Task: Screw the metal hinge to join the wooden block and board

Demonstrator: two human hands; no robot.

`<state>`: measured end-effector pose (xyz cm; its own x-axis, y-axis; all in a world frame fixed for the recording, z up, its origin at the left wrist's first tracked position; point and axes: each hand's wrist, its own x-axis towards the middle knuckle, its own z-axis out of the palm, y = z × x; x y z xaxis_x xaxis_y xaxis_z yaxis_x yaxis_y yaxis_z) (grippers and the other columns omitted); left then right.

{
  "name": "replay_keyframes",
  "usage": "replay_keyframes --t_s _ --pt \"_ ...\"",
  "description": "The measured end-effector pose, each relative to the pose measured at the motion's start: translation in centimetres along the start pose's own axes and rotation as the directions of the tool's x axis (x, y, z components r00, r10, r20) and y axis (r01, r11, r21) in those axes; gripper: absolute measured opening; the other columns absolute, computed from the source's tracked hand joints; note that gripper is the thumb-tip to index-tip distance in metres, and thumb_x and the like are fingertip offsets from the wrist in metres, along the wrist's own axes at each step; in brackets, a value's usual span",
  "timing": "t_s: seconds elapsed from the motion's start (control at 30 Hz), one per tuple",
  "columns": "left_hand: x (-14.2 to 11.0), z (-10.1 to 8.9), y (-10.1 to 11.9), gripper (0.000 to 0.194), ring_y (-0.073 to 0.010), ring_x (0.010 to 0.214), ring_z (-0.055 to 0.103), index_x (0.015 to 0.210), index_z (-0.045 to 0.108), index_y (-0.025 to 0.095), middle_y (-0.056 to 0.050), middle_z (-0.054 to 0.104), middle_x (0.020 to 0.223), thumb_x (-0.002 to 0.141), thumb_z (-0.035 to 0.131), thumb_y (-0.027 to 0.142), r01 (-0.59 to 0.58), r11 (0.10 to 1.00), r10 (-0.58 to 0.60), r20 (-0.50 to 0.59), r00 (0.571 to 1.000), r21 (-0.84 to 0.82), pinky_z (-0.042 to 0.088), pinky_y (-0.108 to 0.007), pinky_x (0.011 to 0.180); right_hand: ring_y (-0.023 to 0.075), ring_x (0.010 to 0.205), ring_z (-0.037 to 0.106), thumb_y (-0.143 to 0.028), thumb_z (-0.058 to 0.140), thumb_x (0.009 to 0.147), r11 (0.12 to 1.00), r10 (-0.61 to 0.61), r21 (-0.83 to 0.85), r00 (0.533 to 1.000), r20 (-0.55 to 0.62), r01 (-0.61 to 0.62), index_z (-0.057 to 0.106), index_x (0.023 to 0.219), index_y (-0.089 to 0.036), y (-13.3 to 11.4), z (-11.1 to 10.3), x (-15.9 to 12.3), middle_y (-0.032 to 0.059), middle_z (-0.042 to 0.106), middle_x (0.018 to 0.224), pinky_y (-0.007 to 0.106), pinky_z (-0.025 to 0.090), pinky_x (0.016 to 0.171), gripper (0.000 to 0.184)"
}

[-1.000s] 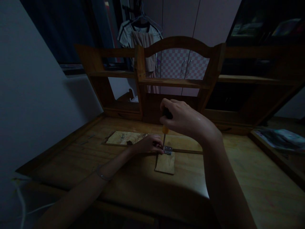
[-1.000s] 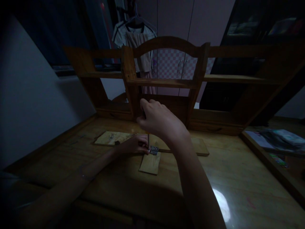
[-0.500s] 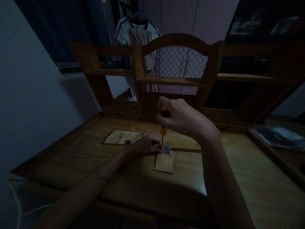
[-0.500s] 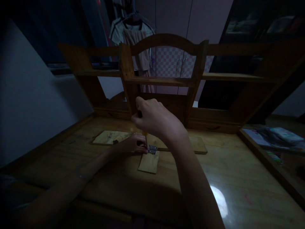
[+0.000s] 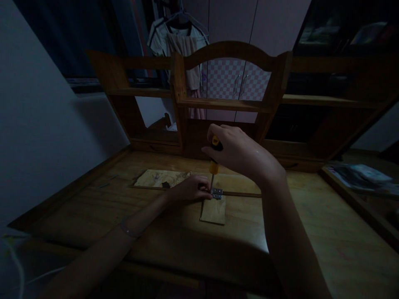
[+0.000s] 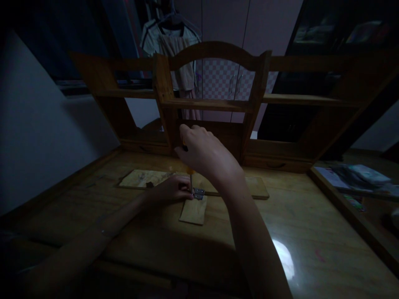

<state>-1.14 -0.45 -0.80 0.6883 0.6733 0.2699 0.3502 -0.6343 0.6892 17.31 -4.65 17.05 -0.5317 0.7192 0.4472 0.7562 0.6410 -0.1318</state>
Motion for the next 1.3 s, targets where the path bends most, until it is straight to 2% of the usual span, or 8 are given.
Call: replay_keyframes --t_s 0.13,0.27,0.5,0.6,0.73,0.97,1.1,1.3 --pt "-0.07 -0.04 0.09 0.027 -0.0096 0.06 0.043 0.073 0.063 0.013 0.004 0.049 0.063 0.076 0.078 0.035 0.079 0.997 -0.079 0.005 0.997 -0.011 0.031 -0.021 0.058 0.0216 0.094 0.056 -0.024 0.053 0.086 0.999 -0.02 0.038 1.0 0.009 0.02 0.054 0.104 -0.019 -0.01 -0.19 -0.09 0.0083 0.059 0.104 0.034 0.041 0.082 0.018" --pt "-0.04 -0.15 0.18 0.029 -0.0084 0.056 0.039 0.073 0.064 0.013 0.006 0.045 0.058 0.073 0.08 0.037 0.141 0.99 -0.141 0.01 0.99 -0.01 0.028 -0.021 0.055 0.0211 0.092 0.057 -0.025 0.054 0.084 0.998 -0.031 0.056 0.998 0.047 0.029 0.054 0.103 -0.019 -0.21 -0.33 -0.23 0.0078 0.059 0.102 0.033 0.041 0.08 0.02" --pt "0.09 -0.47 0.68 0.025 -0.008 0.057 0.036 0.075 0.066 0.013 0.006 0.041 0.058 0.075 0.078 0.035 0.102 0.995 -0.101 0.04 0.994 -0.021 0.029 -0.021 0.056 0.0213 0.084 0.06 -0.031 0.048 0.092 0.999 0.021 -0.04 1.0 0.013 -0.02 0.059 0.095 -0.019 -0.1 -0.11 0.04 0.0075 0.064 0.09 0.033 0.038 0.074 0.017" --pt "0.1 -0.68 0.97 0.024 -0.0082 0.057 0.037 0.077 0.068 0.012 0.006 0.041 0.058 0.075 0.078 0.035 0.121 0.993 -0.12 0.055 0.991 -0.011 0.028 -0.022 0.056 0.0219 0.092 0.06 -0.025 0.048 0.091 0.999 -0.012 -0.031 1.0 0.011 0.012 0.06 0.098 -0.018 -0.12 -0.15 0.02 0.0087 0.064 0.099 0.032 0.039 0.077 0.016" --pt "0.01 -0.73 0.82 0.027 -0.0086 0.057 0.038 0.081 0.07 0.012 0.006 0.044 0.059 0.076 0.077 0.037 0.155 0.988 -0.153 0.066 0.986 -0.02 0.027 -0.022 0.055 0.0228 0.101 0.058 -0.021 0.052 0.086 1.0 -0.029 0.01 0.999 0.024 0.029 0.058 0.108 -0.018 -0.32 -0.25 -0.18 0.009 0.062 0.109 0.032 0.039 0.084 0.023" --pt "-0.06 -0.57 0.12 0.028 -0.0091 0.058 0.04 0.081 0.07 0.013 0.004 0.048 0.062 0.075 0.077 0.04 0.133 0.991 -0.132 0.066 0.989 -0.011 0.027 -0.022 0.055 0.0216 0.093 0.059 -0.03 0.052 0.091 0.999 -0.037 -0.005 0.999 0.006 0.037 0.058 0.102 -0.019 -0.23 -0.11 -0.07 0.0079 0.063 0.1 0.033 0.04 0.082 0.017" --pt "-0.04 -0.68 0.31 0.027 -0.0097 0.06 0.04 0.079 0.069 0.013 0.003 0.048 0.063 0.077 0.076 0.038 0.094 0.996 -0.093 0.07 0.993 -0.009 0.028 -0.022 0.055 0.0214 0.092 0.059 -0.025 0.045 0.095 0.999 -0.036 -0.019 0.999 0.002 0.036 0.058 0.099 -0.019 -0.22 0.02 0.1 0.0079 0.063 0.098 0.033 0.039 0.081 0.015" --pt "-0.03 -0.97 0.45 0.028 -0.0093 0.059 0.041 0.077 0.068 0.011 0.003 0.049 0.063 0.079 0.074 0.038 0.116 0.992 -0.111 0.121 0.986 -0.038 0.028 -0.022 0.055 0.0239 0.098 0.058 -0.02 0.05 0.086 0.998 -0.045 0.042 0.998 -0.042 0.046 0.053 0.111 -0.019 -0.5 -0.26 -0.16 0.0102 0.058 0.111 0.035 0.041 0.083 0.026"
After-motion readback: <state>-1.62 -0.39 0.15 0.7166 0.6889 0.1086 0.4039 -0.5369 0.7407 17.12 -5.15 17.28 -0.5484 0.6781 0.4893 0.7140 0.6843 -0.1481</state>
